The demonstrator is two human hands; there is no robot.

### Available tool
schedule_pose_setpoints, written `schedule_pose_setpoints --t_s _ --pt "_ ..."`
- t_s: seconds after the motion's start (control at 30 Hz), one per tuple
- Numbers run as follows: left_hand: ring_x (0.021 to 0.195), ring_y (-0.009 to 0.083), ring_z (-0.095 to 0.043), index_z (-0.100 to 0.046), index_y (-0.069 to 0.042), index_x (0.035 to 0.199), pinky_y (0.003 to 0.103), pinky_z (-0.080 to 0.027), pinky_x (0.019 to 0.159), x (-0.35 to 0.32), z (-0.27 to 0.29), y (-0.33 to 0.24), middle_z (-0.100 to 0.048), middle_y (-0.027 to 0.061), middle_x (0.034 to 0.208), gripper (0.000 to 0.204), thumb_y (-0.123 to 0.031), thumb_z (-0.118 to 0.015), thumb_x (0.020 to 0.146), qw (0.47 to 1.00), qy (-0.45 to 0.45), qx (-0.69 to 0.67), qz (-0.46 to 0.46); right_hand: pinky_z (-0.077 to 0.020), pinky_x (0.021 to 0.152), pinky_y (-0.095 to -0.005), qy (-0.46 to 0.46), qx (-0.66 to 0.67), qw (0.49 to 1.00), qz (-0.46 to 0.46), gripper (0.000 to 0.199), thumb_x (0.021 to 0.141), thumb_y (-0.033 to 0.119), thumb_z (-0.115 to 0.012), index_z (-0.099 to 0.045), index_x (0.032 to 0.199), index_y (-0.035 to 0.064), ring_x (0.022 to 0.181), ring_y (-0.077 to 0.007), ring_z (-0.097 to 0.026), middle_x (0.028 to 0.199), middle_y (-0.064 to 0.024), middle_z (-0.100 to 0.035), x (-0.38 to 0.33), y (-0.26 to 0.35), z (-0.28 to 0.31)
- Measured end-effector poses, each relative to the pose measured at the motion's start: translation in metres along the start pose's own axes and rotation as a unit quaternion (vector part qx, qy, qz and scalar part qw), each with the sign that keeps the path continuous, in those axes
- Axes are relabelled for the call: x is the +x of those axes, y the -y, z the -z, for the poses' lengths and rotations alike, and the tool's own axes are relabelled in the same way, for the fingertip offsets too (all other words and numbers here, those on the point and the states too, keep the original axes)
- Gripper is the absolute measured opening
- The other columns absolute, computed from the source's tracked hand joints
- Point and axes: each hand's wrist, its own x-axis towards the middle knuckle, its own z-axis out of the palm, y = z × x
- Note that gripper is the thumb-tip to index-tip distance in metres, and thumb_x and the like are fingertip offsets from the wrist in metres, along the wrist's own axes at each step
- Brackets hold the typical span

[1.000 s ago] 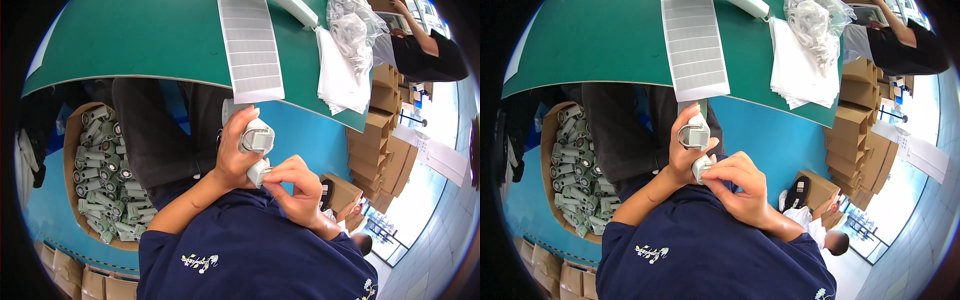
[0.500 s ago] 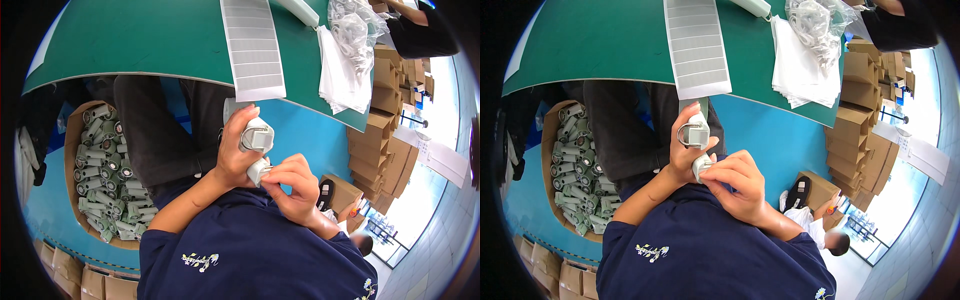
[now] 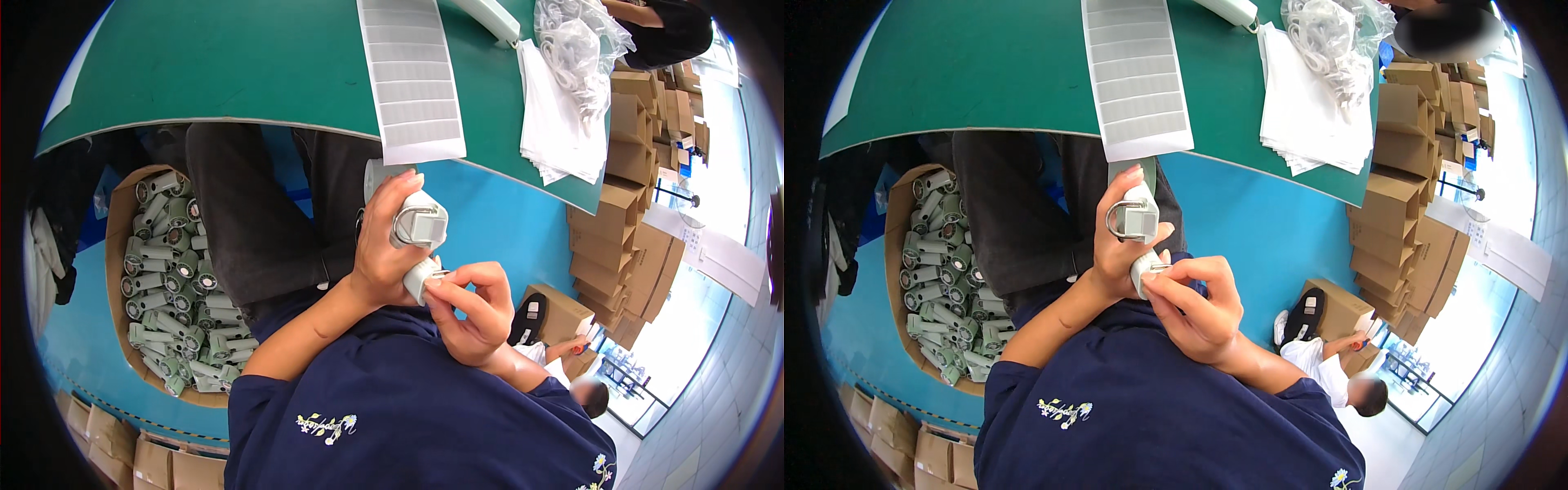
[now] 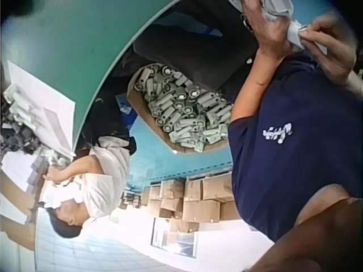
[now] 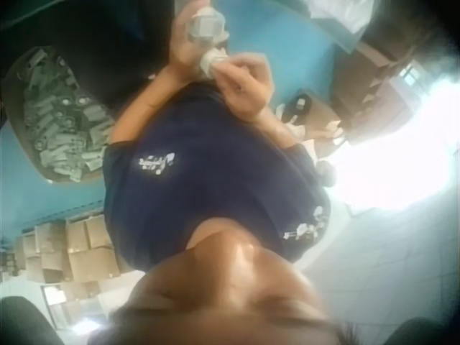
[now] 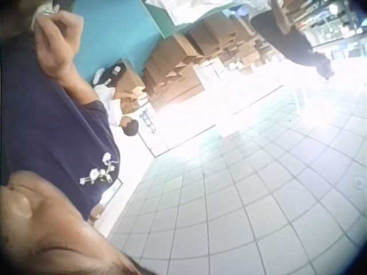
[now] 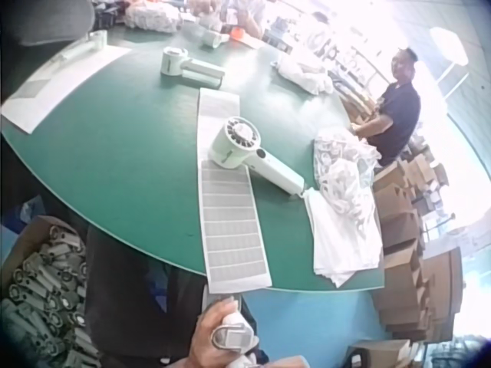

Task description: Apply small adhesive labels to the base of portable hand-held fans at an assembly line.

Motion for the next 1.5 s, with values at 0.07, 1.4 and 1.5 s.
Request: schedule_pose_setpoints --t_s 0.07,1.4,1.5 --pt "0.137 0.0473 -0.047 -0.076 -0.005 0.106 0.050 -0.044 0.111 -0.001 0.000 0.000 -0.040 0.0317 0.152 0.034 -0.010 -0.079 0.072 1.000 -0.001 -0.005 0.003 -0.0517 0.068 -0.0309 0.002 0.000 1.000 0.003 0.038 0.069 -0.009 -0.086 -0.080 0.103 0.0055 0.082 -0.0217 -0.063 0.098 -0.0081 -0.066 -0.001 -0.001 0.000" --pt "0.125 0.0526 -0.057 -0.071 0.001 0.085 0.061 -0.045 0.108 0.005 -0.011 -0.003 -0.053 0.0336 0.141 0.033 -0.024 -0.083 0.066 0.999 -0.030 0.042 -0.007 -0.0528 0.084 -0.0258 0.152 0.289 0.901 -0.287 0.038 0.101 0.008 -0.067 -0.059 0.138 0.0013 0.087 -0.0057 -0.061 0.096 0.0017 -0.064 0.052 -0.027 0.013" --pt "0.125 0.0535 -0.057 -0.071 0.002 0.086 0.060 -0.045 0.108 0.001 -0.016 0.002 -0.053 0.0342 0.140 0.035 -0.025 -0.084 0.068 0.999 -0.009 0.036 0.028 -0.0535 0.086 -0.0269 0.114 0.285 0.901 -0.305 0.038 0.102 0.008 -0.066 -0.059 0.138 0.0010 0.091 -0.0061 -0.063 0.101 -0.0003 -0.067 0.048 -0.034 0.012"
